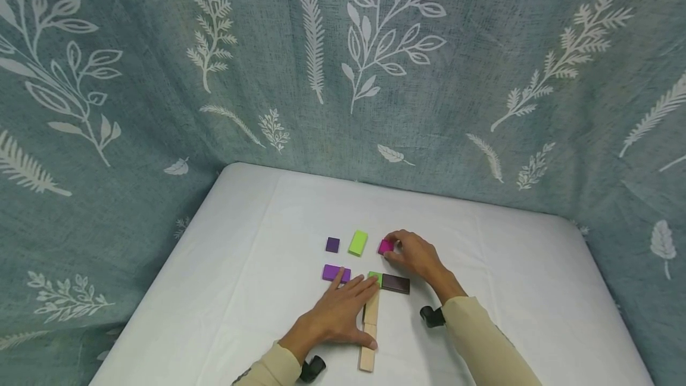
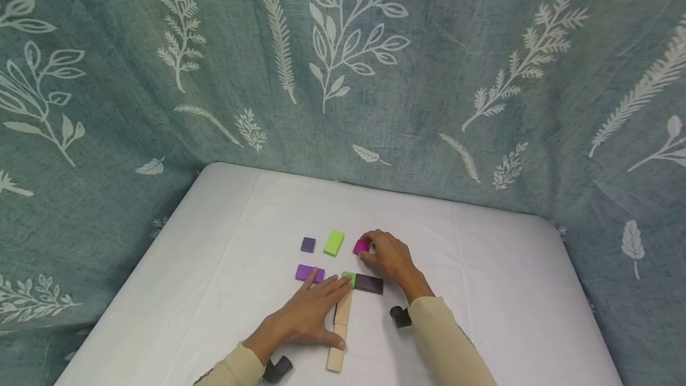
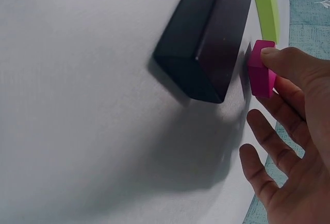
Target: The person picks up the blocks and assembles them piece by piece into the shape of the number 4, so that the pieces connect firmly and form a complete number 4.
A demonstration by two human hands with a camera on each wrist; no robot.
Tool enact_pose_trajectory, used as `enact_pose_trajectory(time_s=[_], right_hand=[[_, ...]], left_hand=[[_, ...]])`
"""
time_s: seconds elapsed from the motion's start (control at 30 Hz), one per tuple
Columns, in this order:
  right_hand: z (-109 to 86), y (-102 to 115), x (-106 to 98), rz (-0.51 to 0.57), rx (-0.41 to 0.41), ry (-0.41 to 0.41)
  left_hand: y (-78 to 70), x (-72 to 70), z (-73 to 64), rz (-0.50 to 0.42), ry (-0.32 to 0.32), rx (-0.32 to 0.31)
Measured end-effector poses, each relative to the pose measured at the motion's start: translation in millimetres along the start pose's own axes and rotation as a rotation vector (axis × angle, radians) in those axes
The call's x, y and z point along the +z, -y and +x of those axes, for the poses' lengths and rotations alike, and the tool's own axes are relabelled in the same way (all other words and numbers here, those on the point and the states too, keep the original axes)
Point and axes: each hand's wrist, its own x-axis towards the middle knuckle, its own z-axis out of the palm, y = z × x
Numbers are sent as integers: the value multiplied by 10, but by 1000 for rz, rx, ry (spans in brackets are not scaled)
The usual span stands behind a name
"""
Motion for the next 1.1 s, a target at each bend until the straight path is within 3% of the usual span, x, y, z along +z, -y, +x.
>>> enact_pose_trajectory(time_s=[0.53,1.1], right_hand=[[17,59,46,15,14,28],[39,45,43,-7,36,26]], left_hand=[[11,-7,-4,-23,27,-16],[7,2,-9,-14,10,-4]])
